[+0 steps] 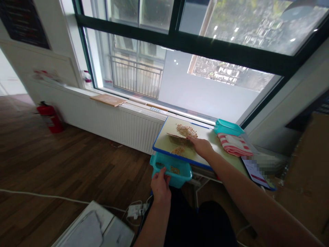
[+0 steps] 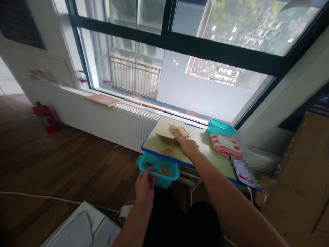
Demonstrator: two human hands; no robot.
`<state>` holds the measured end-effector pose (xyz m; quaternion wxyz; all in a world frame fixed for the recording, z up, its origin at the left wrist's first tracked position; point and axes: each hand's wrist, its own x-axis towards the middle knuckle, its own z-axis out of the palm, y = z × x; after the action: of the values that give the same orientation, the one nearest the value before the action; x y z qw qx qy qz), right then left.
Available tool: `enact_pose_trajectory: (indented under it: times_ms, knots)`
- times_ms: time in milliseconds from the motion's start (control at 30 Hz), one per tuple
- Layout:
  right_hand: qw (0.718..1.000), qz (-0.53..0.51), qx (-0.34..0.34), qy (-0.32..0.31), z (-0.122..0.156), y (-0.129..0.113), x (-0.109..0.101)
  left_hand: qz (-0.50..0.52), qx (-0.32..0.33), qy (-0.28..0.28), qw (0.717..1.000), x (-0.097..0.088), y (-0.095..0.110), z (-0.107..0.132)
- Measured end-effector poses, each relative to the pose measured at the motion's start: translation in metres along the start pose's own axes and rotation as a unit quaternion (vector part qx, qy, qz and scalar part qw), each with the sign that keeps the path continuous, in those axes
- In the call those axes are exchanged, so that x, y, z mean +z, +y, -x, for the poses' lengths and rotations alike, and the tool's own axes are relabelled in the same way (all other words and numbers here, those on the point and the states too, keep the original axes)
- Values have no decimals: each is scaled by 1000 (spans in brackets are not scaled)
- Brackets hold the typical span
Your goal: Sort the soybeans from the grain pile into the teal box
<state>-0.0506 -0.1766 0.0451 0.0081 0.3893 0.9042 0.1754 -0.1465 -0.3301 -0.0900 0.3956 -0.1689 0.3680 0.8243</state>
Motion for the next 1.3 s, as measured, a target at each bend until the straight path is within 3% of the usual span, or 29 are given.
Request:
enact_pose_trajectory:
  times_ms: [333,900,1300]
  knots:
    - [995,-35,-84,27,21,-9,-5,-6,-12,-11,1000,2,-2,9]
    - [985,-78,-145,55,35,-3,-4,-24,1,-20,1000,3,-7,14]
    - [960,-186,-202,55,45,1,-1,-31,-4,6,1000,7,0,12]
